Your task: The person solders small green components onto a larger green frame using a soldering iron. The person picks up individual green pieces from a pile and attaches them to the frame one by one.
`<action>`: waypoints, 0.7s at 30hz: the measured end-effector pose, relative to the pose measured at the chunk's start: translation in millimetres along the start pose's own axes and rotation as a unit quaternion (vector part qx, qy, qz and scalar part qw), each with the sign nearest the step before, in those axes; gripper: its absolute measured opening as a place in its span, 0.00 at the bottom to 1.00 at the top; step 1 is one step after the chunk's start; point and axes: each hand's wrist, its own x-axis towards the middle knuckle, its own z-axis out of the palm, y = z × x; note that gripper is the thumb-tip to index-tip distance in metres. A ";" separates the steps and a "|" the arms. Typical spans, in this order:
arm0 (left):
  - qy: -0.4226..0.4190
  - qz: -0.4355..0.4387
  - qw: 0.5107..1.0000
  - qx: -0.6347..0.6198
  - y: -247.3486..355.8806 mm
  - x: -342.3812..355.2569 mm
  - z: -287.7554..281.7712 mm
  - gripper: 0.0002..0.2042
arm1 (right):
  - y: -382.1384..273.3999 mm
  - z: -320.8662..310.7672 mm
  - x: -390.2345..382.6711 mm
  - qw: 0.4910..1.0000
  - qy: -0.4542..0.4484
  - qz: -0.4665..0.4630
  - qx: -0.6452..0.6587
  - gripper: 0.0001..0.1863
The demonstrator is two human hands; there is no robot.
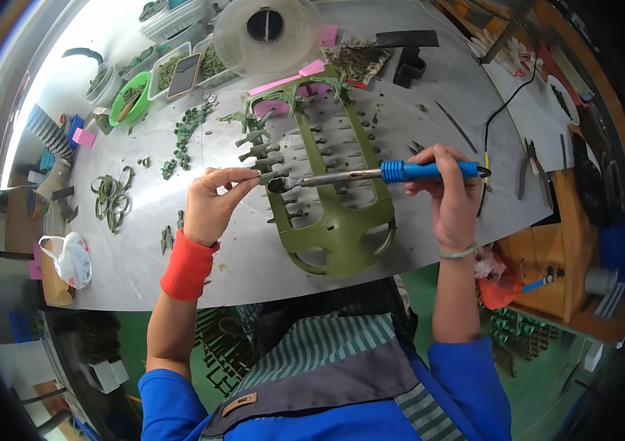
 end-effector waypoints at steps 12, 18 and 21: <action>-0.003 0.032 0.996 0.087 -5.8 2.1 -1.2 0.07 | 0.4 -1.7 1.1 0.999 -0.009 -0.031 -0.030 0.14; 0.052 -0.030 0.996 -0.066 -14.1 -2.5 -27.4 0.07 | -15.1 -9.9 -4.6 0.999 -0.004 -0.027 -0.034 0.14; 0.182 -0.177 0.966 -0.058 -68.3 -26.2 -85.1 0.06 | -14.2 -10.2 -6.7 0.999 -0.014 -0.017 -0.038 0.14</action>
